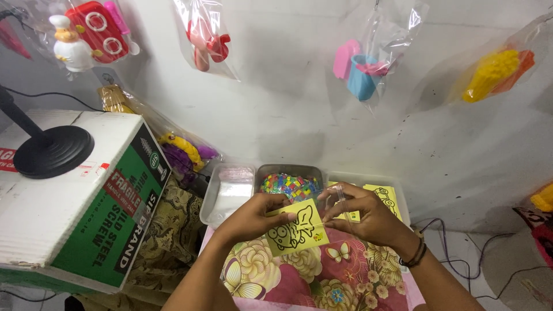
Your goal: The person sits on the floor and packs small yellow cards with cartoon drawings into clear plastic bags. They pick up a card, place it inside a bag, and then add small colorful beads from a container into the same bag before setting it aside.
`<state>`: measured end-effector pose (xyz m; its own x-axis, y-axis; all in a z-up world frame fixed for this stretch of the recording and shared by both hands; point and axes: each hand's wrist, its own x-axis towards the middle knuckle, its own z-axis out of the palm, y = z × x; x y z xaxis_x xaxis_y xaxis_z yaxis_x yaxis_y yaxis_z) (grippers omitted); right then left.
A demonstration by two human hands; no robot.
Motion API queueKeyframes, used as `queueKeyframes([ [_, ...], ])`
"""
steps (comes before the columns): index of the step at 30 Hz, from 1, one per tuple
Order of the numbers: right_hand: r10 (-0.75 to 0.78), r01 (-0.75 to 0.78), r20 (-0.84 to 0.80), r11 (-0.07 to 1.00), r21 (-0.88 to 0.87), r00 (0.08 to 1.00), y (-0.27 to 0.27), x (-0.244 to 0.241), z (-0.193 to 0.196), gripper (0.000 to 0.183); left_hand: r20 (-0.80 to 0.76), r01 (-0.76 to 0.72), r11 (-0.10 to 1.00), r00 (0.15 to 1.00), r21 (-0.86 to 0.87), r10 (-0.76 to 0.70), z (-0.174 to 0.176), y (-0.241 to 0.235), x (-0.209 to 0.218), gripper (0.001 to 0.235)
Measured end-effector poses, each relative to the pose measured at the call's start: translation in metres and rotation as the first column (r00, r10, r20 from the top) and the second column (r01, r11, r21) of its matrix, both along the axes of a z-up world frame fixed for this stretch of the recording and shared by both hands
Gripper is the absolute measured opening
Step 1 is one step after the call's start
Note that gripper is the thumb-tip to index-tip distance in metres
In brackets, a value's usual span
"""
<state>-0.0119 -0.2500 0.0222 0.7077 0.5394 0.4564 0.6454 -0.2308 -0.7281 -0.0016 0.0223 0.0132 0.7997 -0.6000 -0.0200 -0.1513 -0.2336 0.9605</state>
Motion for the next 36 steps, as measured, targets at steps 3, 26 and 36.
queueKeyframes([
  [3, 0.022, -0.022, 0.038, 1.0, -0.018, 0.999, 0.003, 0.001, -0.001, 0.006, 0.009, 0.011, 1.0, 1.0, 0.001, -0.011, 0.005, -0.004, -0.003, 0.018],
  [26, 0.053, -0.049, -0.203, 0.999, 0.022, 0.978, -0.011, 0.007, -0.017, 0.031, -0.063, 0.031, 1.0, 0.998, 0.002, -0.03, -0.008, 0.007, 0.012, 0.041],
  [36, 0.152, -0.105, -0.388, 0.984, 0.142, 0.909, -0.018, 0.012, -0.037, 0.077, -0.11, -0.031, 0.999, 0.994, -0.038, 0.026, -0.045, 0.007, 0.023, 0.043],
])
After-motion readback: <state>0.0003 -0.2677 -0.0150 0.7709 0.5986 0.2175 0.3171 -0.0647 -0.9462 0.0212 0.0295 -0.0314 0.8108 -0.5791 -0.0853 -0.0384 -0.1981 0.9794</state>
